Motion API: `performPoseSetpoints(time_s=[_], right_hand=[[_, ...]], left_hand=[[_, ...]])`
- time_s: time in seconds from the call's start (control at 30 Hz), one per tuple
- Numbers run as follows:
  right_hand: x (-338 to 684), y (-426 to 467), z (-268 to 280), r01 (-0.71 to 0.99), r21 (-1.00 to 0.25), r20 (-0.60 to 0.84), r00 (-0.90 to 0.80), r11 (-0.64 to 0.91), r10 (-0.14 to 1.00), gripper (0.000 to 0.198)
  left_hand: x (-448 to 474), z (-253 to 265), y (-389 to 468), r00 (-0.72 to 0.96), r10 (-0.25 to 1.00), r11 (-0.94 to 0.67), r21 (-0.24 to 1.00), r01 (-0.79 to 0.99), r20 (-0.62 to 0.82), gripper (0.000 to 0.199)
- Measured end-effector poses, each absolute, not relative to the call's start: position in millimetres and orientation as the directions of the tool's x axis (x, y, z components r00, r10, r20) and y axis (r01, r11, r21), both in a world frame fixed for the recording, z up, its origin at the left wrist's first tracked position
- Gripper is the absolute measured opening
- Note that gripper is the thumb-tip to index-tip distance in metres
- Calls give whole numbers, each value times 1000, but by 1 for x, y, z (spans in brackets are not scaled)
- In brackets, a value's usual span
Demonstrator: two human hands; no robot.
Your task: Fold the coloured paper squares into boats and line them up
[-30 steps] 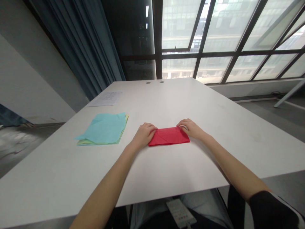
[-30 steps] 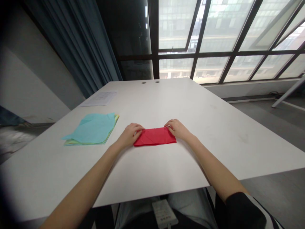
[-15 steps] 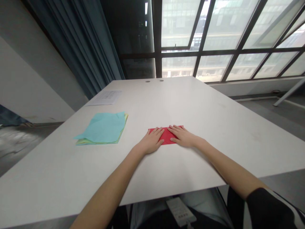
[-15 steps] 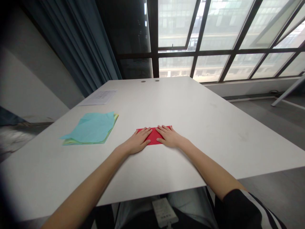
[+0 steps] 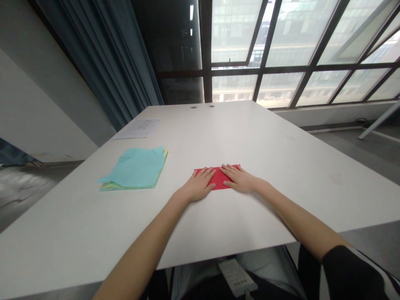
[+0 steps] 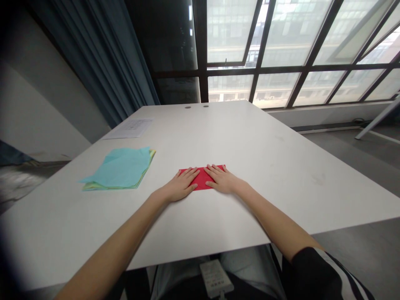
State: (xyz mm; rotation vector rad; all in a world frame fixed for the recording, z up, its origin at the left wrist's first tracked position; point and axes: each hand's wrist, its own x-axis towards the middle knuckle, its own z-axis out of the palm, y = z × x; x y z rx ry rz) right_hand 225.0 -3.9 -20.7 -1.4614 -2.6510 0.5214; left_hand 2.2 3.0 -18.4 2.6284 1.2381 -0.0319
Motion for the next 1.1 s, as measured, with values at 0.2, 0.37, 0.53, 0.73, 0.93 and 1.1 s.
performPoseSetpoints(time_s=[0.2,0.37,0.53,0.73,0.93,1.1], right_hand=[[233,-2,-19,842,-305,-113,-497,446,860,74],[244,4,-21,876,-294,-166,-441,382,882,76],[246,3,-20,854,-308,-128,-474,420,871,85],[248,1,-2,781,-319,-26,-574,537,819,94],[245,-1,13,708,-353,64,-634,611,771,69],[243,-3,13,699,-369,39,-646,612,762,54]], left_hand=[[0,-19,3,526,842,-505,167,847,-123,77],[0,-18,3,530,839,-509,163,845,-124,76],[-1,-17,4,534,836,-512,167,842,-129,75],[-5,-16,5,535,835,-511,179,841,-128,77],[-6,-15,4,539,831,-514,180,839,-141,78],[-6,-14,4,537,831,-511,182,840,-146,79]])
